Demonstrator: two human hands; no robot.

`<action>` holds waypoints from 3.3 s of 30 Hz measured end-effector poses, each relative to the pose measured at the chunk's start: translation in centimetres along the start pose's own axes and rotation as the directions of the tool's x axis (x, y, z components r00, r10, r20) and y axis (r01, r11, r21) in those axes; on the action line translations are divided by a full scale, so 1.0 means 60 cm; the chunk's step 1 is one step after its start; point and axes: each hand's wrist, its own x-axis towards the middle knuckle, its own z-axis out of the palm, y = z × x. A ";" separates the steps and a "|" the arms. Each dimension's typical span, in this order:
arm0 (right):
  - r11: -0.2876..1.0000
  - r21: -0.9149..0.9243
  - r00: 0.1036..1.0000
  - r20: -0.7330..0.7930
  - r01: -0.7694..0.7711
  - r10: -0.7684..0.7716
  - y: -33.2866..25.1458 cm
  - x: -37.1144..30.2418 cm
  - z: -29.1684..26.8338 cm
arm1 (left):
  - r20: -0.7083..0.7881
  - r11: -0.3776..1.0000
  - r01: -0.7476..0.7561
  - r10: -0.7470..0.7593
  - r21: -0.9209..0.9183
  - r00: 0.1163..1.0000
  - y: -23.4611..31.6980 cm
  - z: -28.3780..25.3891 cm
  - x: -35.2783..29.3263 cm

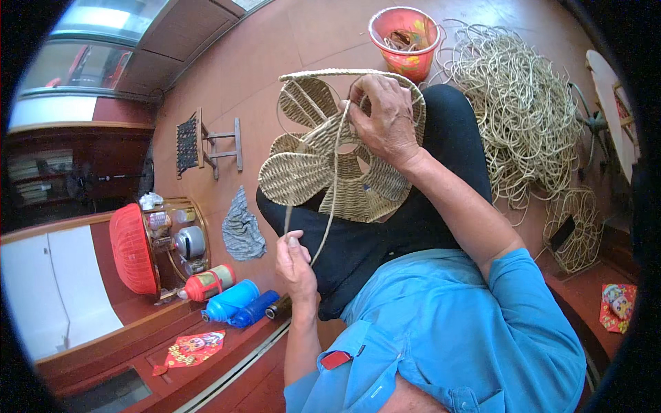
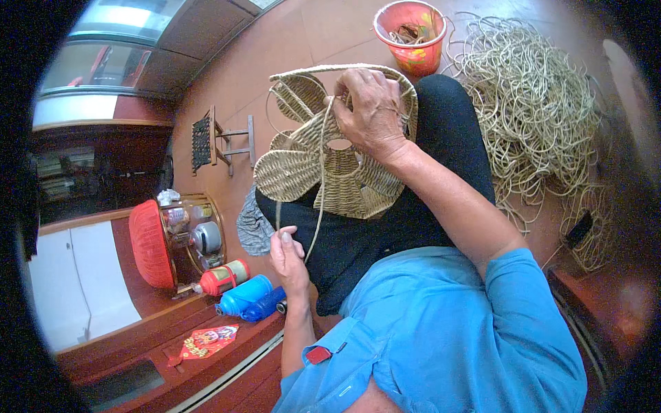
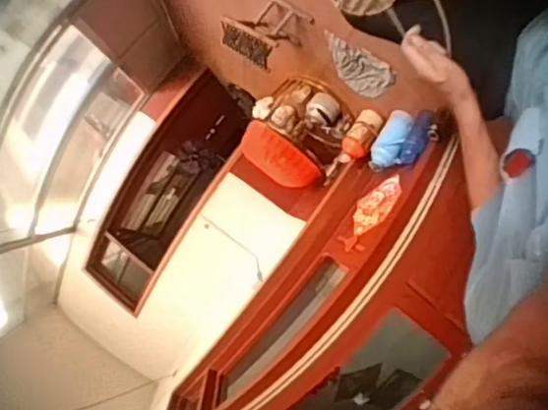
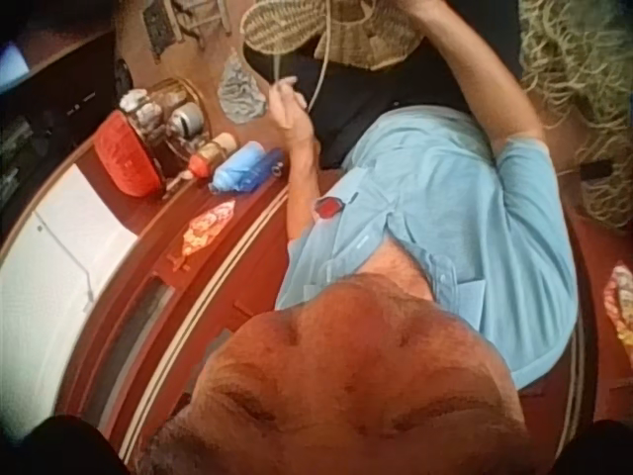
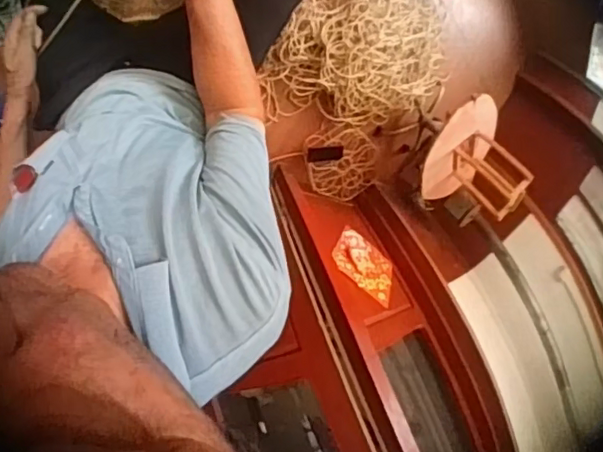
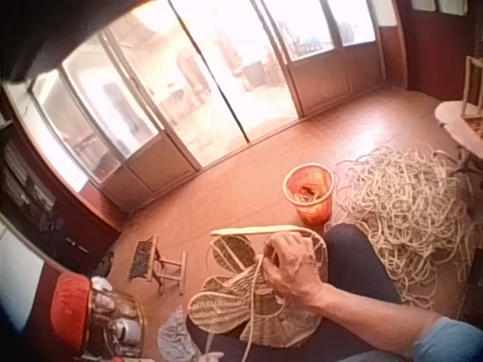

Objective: The recorder is weaving a large flower-like object from straw or similar plant fibers.

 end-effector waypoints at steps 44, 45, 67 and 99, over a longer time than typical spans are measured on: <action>0.996 -0.009 0.991 0.104 0.090 -0.089 -0.001 -0.014 -0.006 | 0.147 0.772 -0.231 0.385 -0.592 0.911 0.219 0.204 0.245; 0.995 -0.015 0.989 0.109 0.098 -0.095 0.000 -0.014 -0.008 | 0.264 0.672 -0.006 0.300 -0.741 0.916 0.214 0.193 0.232; 0.912 -0.148 0.900 0.283 0.384 -0.332 -0.057 -0.048 -0.004 | 0.068 0.664 -0.236 0.398 -0.710 0.915 0.250 0.125 0.308; 0.954 -0.063 0.937 0.218 0.293 -0.274 -0.066 -0.045 0.016 | -0.203 0.851 -0.440 0.503 0.288 0.840 0.176 0.100 0.226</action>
